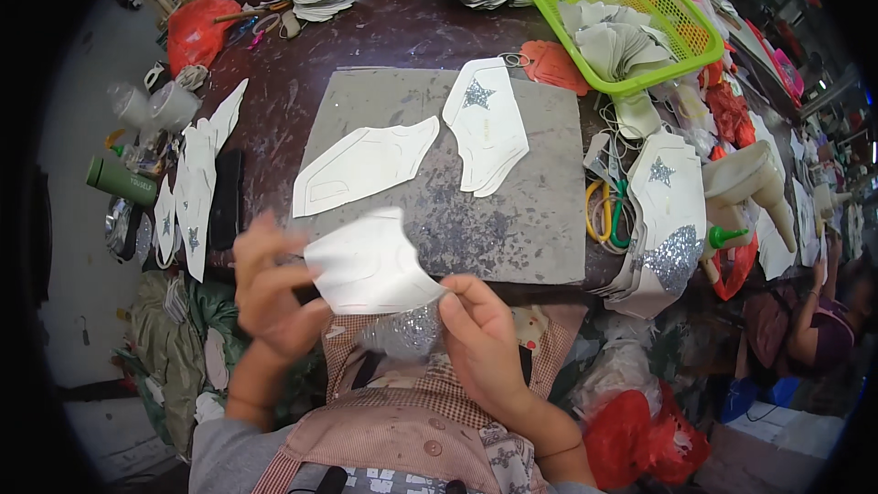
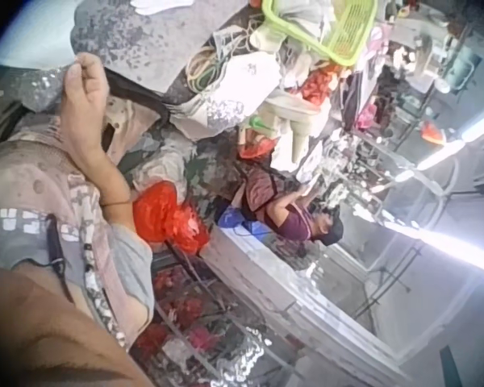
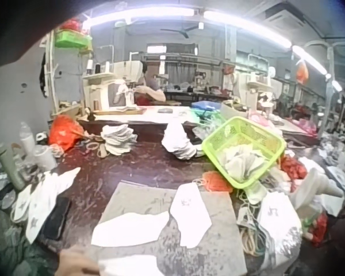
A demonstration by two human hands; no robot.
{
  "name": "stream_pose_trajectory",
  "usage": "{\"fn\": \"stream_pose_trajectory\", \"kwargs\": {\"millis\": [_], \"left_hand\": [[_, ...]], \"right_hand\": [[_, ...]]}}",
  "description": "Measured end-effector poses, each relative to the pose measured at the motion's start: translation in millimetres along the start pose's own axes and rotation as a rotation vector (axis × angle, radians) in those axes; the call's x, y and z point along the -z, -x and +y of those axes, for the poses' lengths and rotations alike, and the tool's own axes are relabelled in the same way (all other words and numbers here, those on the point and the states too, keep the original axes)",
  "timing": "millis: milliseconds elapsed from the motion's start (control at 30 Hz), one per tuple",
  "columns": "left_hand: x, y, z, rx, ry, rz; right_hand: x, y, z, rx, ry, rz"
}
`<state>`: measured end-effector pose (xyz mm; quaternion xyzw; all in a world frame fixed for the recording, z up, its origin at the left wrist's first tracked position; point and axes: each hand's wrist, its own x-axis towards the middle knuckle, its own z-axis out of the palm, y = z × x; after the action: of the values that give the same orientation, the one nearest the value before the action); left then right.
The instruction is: The person is sitting at a table in a workshop, applying silver glittery star-shaped embellishments to white fabric pieces. They pick up a fabric piece, align the star, press it down, and then place the finished item into a green basket. The process is repeated for multiple fabric pieces.
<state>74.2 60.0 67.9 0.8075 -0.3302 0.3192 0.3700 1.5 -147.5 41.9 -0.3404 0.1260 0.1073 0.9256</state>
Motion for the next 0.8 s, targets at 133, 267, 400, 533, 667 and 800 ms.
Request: {"fn": "stream_pose_trajectory", "kwargs": {"millis": [133, 267, 400, 533, 667, 800], "left_hand": [[-16, 98, 25, 0.287, 0.406, -0.234], [-18, 76, 45, 0.316, 0.579, -0.477], [-9, 51, 52, 0.298, 0.774, -0.501], [4, 37, 53, 0.5, 0.894, -0.535], [11, 44, 54, 0.601, 0.924, -0.565], [16, 58, 58, 0.736, 0.914, -0.616]], "right_hand": [[28, 17, 25, -0.065, -0.099, 0.064], [39, 42, 25, -0.048, -0.078, 0.02], [34, 45, 5, -0.057, 0.097, -0.164], [6, 31, -29, -0.183, 0.518, -0.257], [4, 27, -28, -0.191, 0.706, -0.285], [11, 27, -19, -0.205, 0.751, -0.299]]}}
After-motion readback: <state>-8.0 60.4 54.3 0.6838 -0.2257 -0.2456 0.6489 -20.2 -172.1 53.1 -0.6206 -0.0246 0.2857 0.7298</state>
